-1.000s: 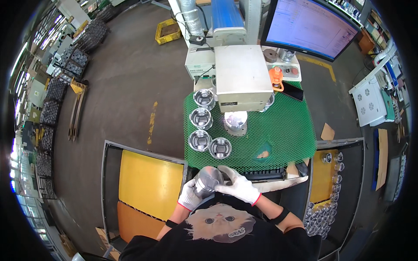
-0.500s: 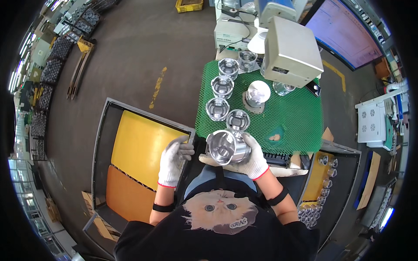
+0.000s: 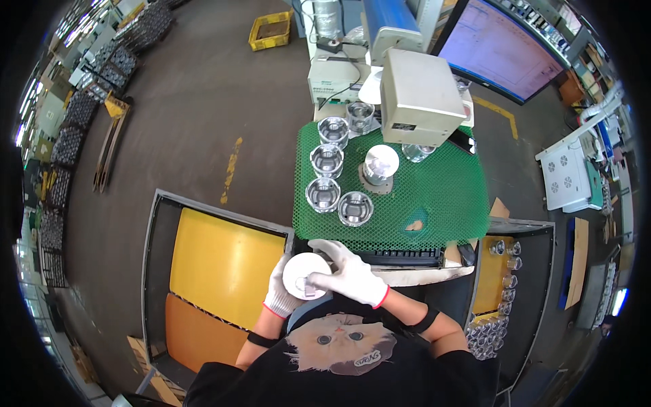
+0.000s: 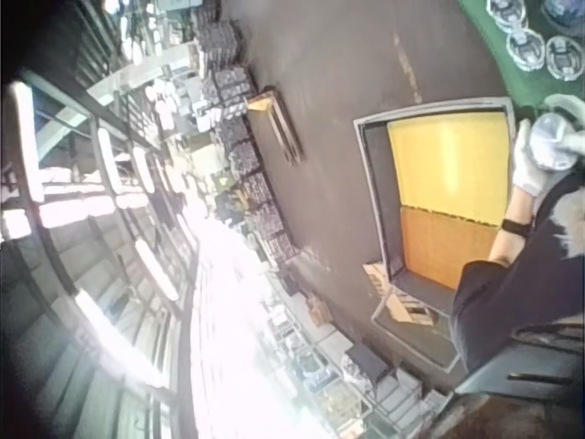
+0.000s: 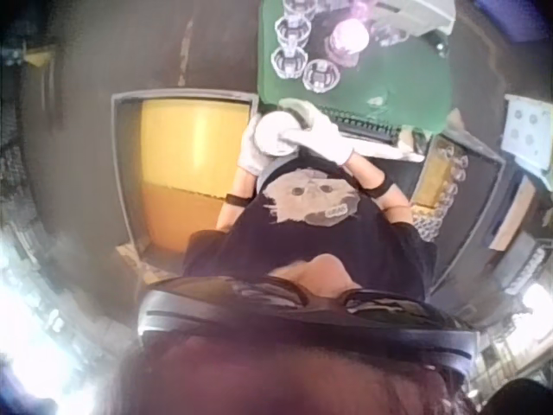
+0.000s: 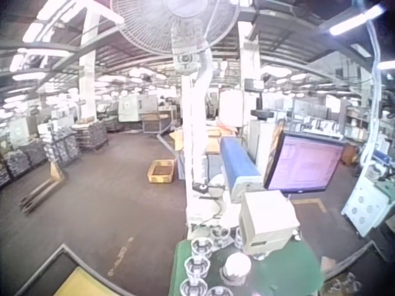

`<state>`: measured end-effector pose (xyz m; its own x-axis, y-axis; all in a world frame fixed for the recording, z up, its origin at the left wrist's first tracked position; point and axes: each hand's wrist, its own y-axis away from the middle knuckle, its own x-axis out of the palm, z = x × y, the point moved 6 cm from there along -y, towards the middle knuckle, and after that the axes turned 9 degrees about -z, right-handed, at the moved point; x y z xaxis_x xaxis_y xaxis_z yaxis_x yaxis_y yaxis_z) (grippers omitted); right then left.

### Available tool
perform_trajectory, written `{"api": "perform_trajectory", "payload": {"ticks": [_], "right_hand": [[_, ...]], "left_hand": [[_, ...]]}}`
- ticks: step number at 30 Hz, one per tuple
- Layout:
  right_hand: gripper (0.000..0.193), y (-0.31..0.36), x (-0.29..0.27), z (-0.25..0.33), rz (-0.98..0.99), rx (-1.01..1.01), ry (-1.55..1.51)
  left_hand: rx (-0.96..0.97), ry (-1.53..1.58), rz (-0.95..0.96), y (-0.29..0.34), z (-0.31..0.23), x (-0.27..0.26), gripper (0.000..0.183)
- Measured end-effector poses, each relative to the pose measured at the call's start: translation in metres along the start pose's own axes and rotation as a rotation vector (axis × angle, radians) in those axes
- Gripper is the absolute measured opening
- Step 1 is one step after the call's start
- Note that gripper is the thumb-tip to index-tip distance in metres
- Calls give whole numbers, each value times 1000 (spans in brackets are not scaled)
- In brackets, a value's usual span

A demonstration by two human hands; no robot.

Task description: The recorder is inspecting and sorting metal engine pistons, placing them under a measurement device and then into a transport bin.

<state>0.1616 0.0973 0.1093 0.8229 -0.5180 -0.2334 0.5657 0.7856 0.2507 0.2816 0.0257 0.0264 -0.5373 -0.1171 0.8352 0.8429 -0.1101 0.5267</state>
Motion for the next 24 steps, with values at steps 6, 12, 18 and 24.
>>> {"api": "perform_trajectory", "payload": {"ticks": [6, 12, 18, 24], "right_hand": [[76, 4, -21, 31, 6, -259, 356], [92, -3, -27, 14, -87, -187, 388], [47, 5, -58, -110, -116, 533, -1006], [37, 22, -93, -149, -282, 704, -1105]], "left_hand": [[198, -223, -138, -15, -17, -17, 69], [223, -473, -334, -37, 10, 4, 65], [59, -754, -224, -41, 6, -3, 79], [502, -834, -558, -22, -84, -27, 61]]}}
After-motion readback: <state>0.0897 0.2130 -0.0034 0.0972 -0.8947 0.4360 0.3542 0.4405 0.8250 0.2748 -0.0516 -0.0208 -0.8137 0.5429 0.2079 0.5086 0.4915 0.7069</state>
